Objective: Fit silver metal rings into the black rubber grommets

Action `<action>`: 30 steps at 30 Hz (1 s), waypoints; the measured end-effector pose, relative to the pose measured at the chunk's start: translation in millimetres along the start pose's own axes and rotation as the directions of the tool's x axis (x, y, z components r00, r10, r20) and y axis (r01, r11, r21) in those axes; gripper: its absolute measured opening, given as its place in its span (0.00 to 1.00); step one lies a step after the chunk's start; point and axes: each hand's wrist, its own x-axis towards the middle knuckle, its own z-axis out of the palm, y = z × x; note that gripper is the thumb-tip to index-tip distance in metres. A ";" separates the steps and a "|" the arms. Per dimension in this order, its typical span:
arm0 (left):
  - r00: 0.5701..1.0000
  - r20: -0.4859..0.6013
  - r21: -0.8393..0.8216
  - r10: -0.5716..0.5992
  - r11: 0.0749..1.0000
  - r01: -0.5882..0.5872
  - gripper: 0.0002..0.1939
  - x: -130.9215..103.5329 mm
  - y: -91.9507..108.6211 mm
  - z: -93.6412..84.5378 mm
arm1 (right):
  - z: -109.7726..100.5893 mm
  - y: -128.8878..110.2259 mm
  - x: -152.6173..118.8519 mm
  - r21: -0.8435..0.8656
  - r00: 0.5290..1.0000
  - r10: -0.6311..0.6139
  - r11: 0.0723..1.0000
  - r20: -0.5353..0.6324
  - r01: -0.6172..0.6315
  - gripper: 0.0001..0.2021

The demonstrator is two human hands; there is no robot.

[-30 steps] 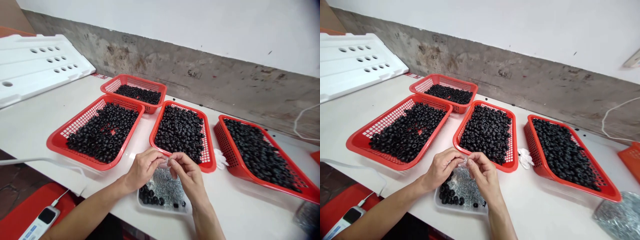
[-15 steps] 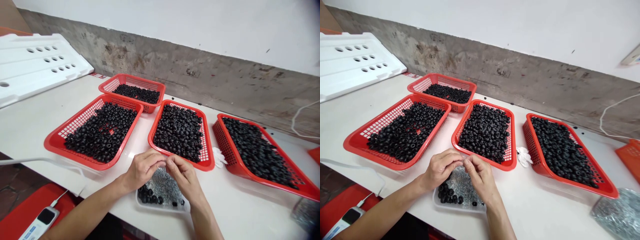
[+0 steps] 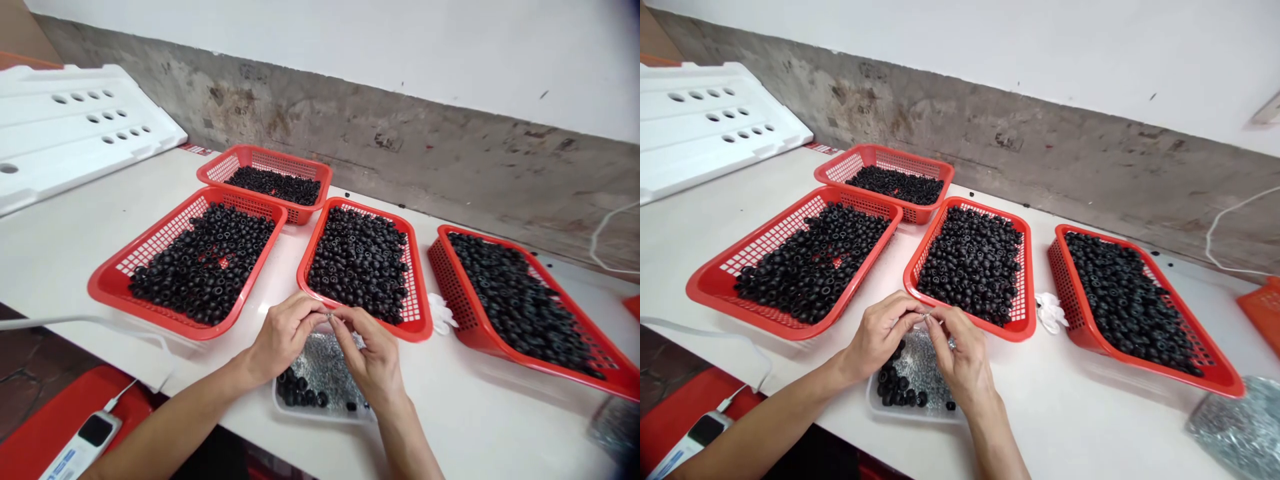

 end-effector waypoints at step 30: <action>0.943 0.249 -0.231 -0.220 0.932 0.278 0.08 5.5 1.3 -12.1 | -7.3 -0.6 1.5 0.176 0.995 0.060 0.983 -0.074 -0.046 0.06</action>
